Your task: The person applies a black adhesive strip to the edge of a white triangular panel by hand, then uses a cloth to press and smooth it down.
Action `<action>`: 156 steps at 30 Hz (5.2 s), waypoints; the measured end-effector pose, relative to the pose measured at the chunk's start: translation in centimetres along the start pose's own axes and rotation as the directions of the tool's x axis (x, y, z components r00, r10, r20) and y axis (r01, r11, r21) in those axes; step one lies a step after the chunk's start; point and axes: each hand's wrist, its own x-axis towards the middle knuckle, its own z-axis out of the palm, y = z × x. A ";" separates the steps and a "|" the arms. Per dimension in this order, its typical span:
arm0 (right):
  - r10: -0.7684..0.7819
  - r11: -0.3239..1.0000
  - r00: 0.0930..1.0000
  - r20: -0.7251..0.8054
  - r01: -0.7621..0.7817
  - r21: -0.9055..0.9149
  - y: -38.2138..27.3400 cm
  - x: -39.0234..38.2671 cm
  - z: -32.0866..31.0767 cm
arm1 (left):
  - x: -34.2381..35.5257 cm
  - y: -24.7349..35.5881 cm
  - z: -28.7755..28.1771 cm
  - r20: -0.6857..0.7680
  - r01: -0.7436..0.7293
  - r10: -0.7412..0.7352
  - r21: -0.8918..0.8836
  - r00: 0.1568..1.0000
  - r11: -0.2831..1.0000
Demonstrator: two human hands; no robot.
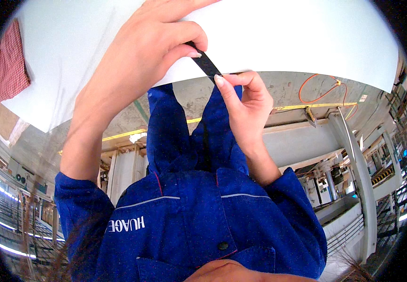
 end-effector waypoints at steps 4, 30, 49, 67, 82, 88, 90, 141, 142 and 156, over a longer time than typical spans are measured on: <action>0.021 0.999 1.000 0.004 -0.021 -0.033 0.0 -0.4 0.8 | -0.8 -0.4 -0.7 0.025 0.031 -0.030 -0.055 0.999 0.998; 0.005 0.998 1.000 -0.012 -0.005 -0.055 -0.8 -3.0 6.8 | -5.9 -2.8 -3.9 0.031 0.021 -0.017 -0.139 0.999 0.990; 0.031 0.997 0.999 -0.034 -0.033 -0.066 -1.0 -4.1 9.3 | -7.8 -4.8 -4.3 0.030 -0.055 0.062 -0.185 0.998 0.981; 0.013 0.999 0.995 -0.103 -0.018 -0.045 -1.5 -4.5 10.2 | -7.3 -4.5 -6.0 0.115 -0.058 0.077 -0.154 0.990 0.986; 0.021 1.000 0.992 -0.127 -0.020 0.007 -2.0 -5.1 12.2 | -8.8 -5.5 -5.9 0.011 -0.173 0.174 -0.007 0.985 0.985; 0.011 1.000 0.990 -0.137 -0.010 0.007 -1.8 -5.5 13.1 | -9.4 -5.6 -6.5 0.020 -0.136 0.137 -0.051 0.990 0.989; 0.001 1.000 0.990 -0.139 -0.001 0.000 -1.9 -5.6 13.6 | -9.6 -5.7 -6.8 0.034 -0.115 0.117 -0.050 0.993 0.992; -0.014 1.000 0.997 -0.076 0.013 -0.011 -2.6 -8.6 21.9 | -18.7 -9.2 -11.3 0.093 0.053 -0.045 -0.093 0.995 0.994; -0.018 1.000 0.997 -0.075 0.017 -0.018 -2.5 -8.7 22.0 | -18.6 -9.1 -11.6 0.162 0.084 -0.068 -0.089 0.984 0.993; -0.013 1.000 0.998 -0.056 0.012 -0.018 -2.8 -9.4 24.0 | -20.5 -10.3 -12.5 0.173 0.069 -0.054 -0.082 0.983 0.994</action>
